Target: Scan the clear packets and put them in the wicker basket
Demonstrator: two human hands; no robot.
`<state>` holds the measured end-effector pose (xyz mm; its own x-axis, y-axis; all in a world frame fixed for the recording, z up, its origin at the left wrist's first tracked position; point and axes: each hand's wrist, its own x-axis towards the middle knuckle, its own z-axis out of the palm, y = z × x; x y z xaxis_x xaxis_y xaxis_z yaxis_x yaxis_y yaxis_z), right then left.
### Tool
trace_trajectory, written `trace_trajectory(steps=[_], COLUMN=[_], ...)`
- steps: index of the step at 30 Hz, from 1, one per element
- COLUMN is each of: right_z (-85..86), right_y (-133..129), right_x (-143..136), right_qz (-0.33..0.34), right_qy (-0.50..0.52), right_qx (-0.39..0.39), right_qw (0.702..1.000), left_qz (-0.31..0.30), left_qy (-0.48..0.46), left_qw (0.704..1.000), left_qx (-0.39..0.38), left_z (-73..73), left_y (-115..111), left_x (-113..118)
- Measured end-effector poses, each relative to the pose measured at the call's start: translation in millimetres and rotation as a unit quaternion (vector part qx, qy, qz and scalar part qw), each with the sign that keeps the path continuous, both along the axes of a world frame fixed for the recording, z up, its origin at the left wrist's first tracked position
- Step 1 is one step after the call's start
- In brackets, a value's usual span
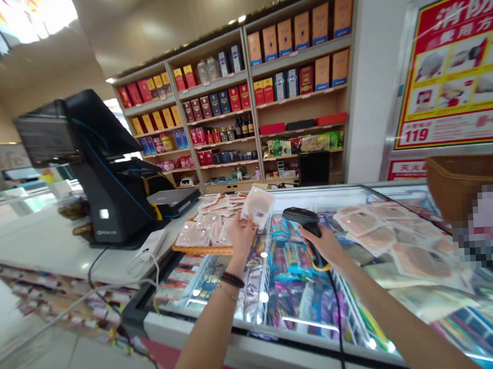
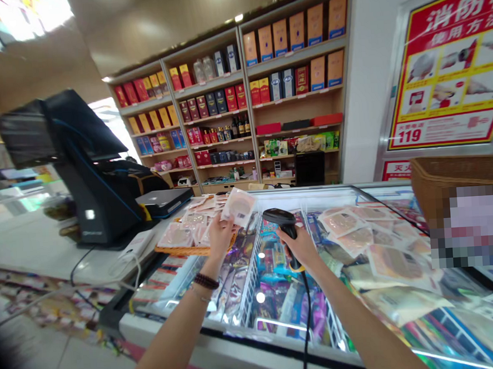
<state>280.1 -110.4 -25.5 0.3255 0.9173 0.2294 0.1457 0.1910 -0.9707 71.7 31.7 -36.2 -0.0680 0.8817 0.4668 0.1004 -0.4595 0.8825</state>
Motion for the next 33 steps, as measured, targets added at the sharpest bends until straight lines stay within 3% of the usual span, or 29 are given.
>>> trace_trajectory(steps=[2,5,9,12,16,28,33], right_z=[1.0,-2.1,-11.2,-16.8,-20.5,-17.8,-11.2], right_y=[1,4,8,9,9,4,2], right_x=[0,3,14,22,27,26,24], right_qz=[0.002,-0.015,-0.05,-0.06,-0.036,0.003,-0.018], right_qy=[0.011,0.022,0.019,0.009,-0.012,-0.005,0.02], right_qx=[0.004,0.001,-0.025,-0.05,-0.079,-0.08,-0.062], right_qw=[1.0,1.0,0.998,0.997,0.996,0.997,0.998], left_qz=[-0.055,-0.074,-0.1,-0.104,-0.106,-0.158,-0.159], left_qy=[-0.047,-0.117,-0.196,-0.227,-0.244,-0.224,-0.234], left_qw=[0.997,0.99,0.972,0.962,0.956,0.953,0.95], left_qx=[-0.011,-0.028,-0.081,-0.114,-0.124,-0.129,-0.132], left_z=[-7.7,-22.9,-47.0,-62.0,-70.2,-71.3,-68.0], left_y=[-7,-8,0,11,25,26,26], left_x=[30,71,100,104,99,97,100])
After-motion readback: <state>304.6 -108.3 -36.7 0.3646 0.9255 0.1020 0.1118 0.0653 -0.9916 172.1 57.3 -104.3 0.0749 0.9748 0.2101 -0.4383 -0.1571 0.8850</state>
